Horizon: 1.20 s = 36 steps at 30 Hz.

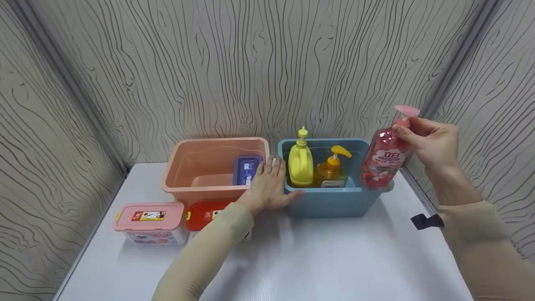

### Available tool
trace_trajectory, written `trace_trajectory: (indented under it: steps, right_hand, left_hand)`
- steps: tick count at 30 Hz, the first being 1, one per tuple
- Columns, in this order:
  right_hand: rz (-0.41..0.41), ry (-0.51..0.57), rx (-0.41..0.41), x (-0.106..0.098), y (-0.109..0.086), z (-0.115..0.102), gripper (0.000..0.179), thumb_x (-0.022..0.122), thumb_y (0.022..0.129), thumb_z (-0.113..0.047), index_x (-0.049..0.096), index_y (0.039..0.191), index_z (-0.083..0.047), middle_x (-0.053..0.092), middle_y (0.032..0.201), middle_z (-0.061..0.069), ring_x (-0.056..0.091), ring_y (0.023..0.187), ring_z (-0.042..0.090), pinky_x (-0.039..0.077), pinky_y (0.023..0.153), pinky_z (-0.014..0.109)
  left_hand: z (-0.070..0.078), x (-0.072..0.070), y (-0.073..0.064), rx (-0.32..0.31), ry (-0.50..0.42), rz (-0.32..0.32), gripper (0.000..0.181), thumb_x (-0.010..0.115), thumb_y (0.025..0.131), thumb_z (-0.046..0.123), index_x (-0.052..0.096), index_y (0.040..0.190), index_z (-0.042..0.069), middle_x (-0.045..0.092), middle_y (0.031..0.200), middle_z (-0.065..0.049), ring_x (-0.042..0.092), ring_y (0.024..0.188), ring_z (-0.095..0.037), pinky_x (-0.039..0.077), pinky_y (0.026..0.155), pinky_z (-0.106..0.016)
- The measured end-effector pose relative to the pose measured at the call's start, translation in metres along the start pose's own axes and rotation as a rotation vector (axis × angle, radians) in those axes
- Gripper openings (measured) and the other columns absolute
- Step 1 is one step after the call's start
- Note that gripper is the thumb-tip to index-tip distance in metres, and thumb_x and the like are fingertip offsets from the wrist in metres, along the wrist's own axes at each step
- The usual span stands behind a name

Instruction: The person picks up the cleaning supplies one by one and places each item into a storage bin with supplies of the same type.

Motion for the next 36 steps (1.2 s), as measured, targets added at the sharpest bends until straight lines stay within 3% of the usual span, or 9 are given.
trace_trajectory:
  steps: [8,12,20,29,36]
  right_hand:
    - [0.016,-0.056,0.021,0.005,0.005,0.007,0.046,0.087,0.099,-0.015,0.075,0.141,0.000,0.086,0.102,-0.018,0.079,0.093,0.001,0.063,0.086,0.011]
    - [0.000,0.021,0.016,0.007,0.007,0.010,0.046,0.087,0.098,-0.011,0.074,0.140,0.004,0.087,0.102,-0.013,0.081,0.091,0.002,0.064,0.085,0.012]
    - [-0.006,0.083,0.022,0.010,0.011,0.015,0.038,0.089,0.096,-0.008,0.080,0.132,-0.003,0.088,0.099,-0.010,0.082,0.090,0.002,0.065,0.082,0.014]
    - [-0.008,0.089,0.035,0.014,0.014,0.020,0.037,0.089,0.095,-0.008,0.081,0.132,-0.004,0.087,0.098,-0.010,0.082,0.088,0.002,0.066,0.081,0.015]
    - [-0.008,0.044,0.049,0.014,0.015,0.025,0.047,0.088,0.097,-0.011,0.075,0.140,0.002,0.087,0.100,-0.014,0.082,0.093,0.000,0.065,0.084,0.013]
  left_hand:
    - [0.001,-0.001,-0.001,0.007,0.001,0.006,0.120,0.032,0.100,0.090,0.013,0.180,0.003,0.013,0.191,-0.017,0.010,0.180,-0.038,0.013,0.146,-0.060]
    - [0.000,0.000,-0.001,0.005,0.006,0.008,0.119,0.031,0.100,0.090,0.013,0.180,0.003,0.013,0.191,-0.017,0.010,0.180,-0.038,0.013,0.146,-0.059]
    - [0.001,-0.001,0.000,0.001,-0.002,0.010,0.118,0.033,0.101,0.089,0.015,0.180,0.003,0.015,0.190,-0.017,0.012,0.179,-0.038,0.014,0.146,-0.059]
    - [0.001,-0.002,-0.001,-0.002,0.007,0.007,0.118,0.033,0.101,0.089,0.016,0.180,0.003,0.016,0.190,-0.017,0.011,0.180,-0.036,0.013,0.147,-0.057]
    - [0.001,-0.002,-0.001,0.000,-0.009,0.006,0.118,0.033,0.100,0.089,0.015,0.180,0.003,0.015,0.191,-0.017,0.009,0.180,-0.036,0.010,0.147,-0.057]
Point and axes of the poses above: each hand's wrist, its own y-axis towards the middle knuckle, its own x-axis out of the palm, z = x × y, the point moved 3 cm from there along y, towards the middle knuckle
